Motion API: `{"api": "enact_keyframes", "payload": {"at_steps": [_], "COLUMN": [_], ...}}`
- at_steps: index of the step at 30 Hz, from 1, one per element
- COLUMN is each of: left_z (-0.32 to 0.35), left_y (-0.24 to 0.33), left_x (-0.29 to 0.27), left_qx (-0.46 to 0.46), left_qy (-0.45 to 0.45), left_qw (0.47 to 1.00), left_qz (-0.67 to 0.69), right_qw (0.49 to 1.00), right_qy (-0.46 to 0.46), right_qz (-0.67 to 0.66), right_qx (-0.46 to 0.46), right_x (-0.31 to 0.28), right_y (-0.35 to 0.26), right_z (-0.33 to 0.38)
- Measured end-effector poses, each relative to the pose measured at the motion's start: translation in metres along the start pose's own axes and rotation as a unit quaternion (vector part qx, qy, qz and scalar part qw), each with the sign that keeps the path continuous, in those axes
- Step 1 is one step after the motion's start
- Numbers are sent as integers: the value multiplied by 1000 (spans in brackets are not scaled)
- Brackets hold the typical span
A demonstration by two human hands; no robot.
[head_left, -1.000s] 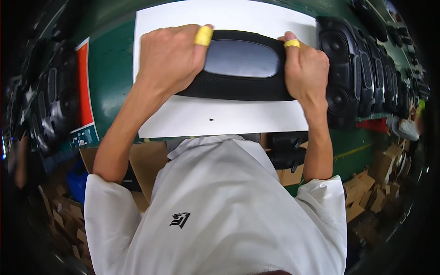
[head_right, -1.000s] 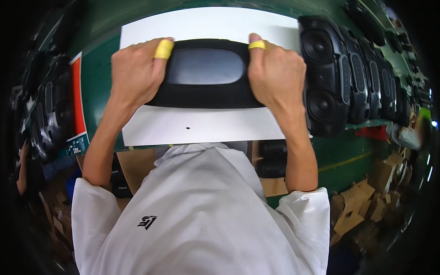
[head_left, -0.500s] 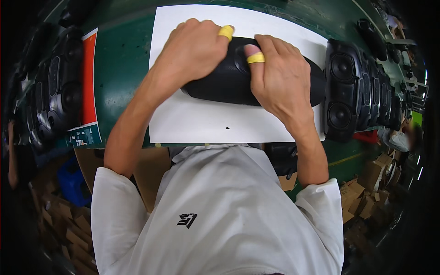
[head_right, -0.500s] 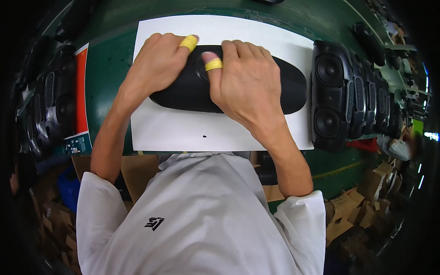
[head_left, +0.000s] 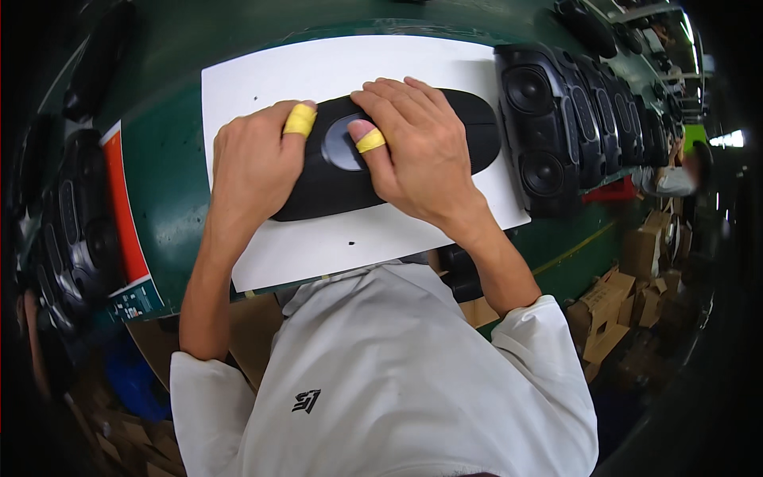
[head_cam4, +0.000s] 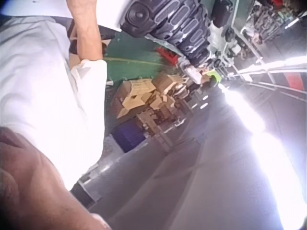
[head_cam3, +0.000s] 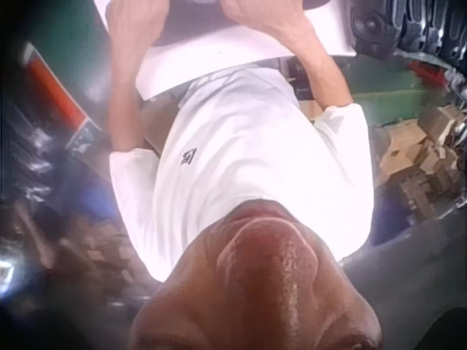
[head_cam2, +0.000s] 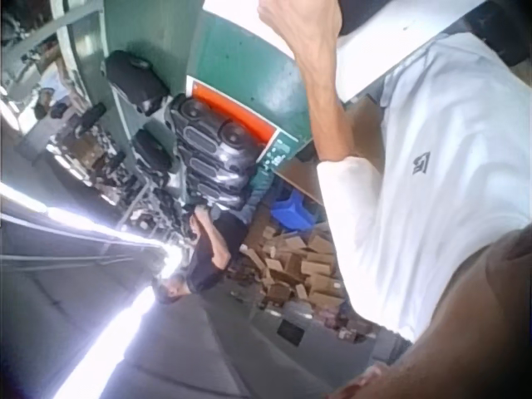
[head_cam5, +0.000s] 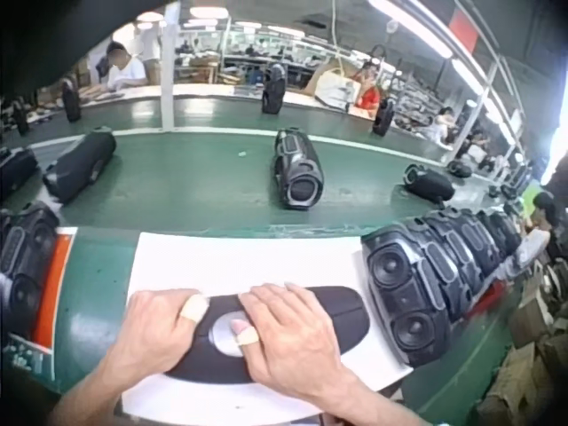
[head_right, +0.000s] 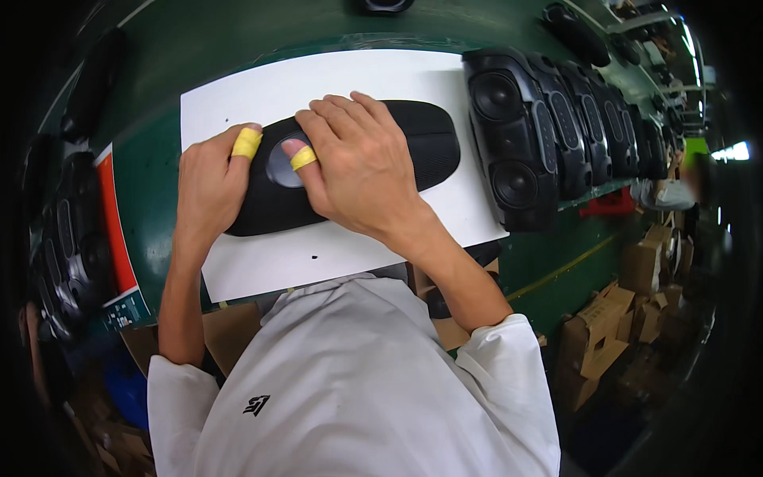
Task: Manually assemble and check the casing and components of large portable bluetooth speakers on a production line.
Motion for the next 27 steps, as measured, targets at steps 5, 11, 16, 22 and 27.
{"api": "enact_keyframes", "payload": {"at_steps": [5,11,16,22,27], "left_z": [2,56,66,2,-157], "left_y": [-10,-75,-66,-51,-5], "left_x": [-8,-6,-3,-40,-50], "left_qx": [-85,-23,-62,-243,-155], "left_qy": [-30,-47,-30,64,-197], "left_qw": [995,933,886,849,830], "left_qz": [40,355,458,464,499], "right_qw": [955,784,827,936,931], "right_qy": [-26,-119,-32,-90,-85], "right_qz": [-149,-513,-417,-6,-73], "right_qx": [256,328,375,339,348], "right_x": [-49,-40,-34,-108,-181], "right_y": [78,94,102,78,186], "right_z": [40,107,90,-56,-165]}}
Point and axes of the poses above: each hand's wrist, its own z-axis away from the middle knuckle, its own x-axis out of the palm, y = z × x, the point moved 4 cm from there along -z, towards the middle knuckle, and after that the axes turned 9 degrees about x, right-handed, at the moved point
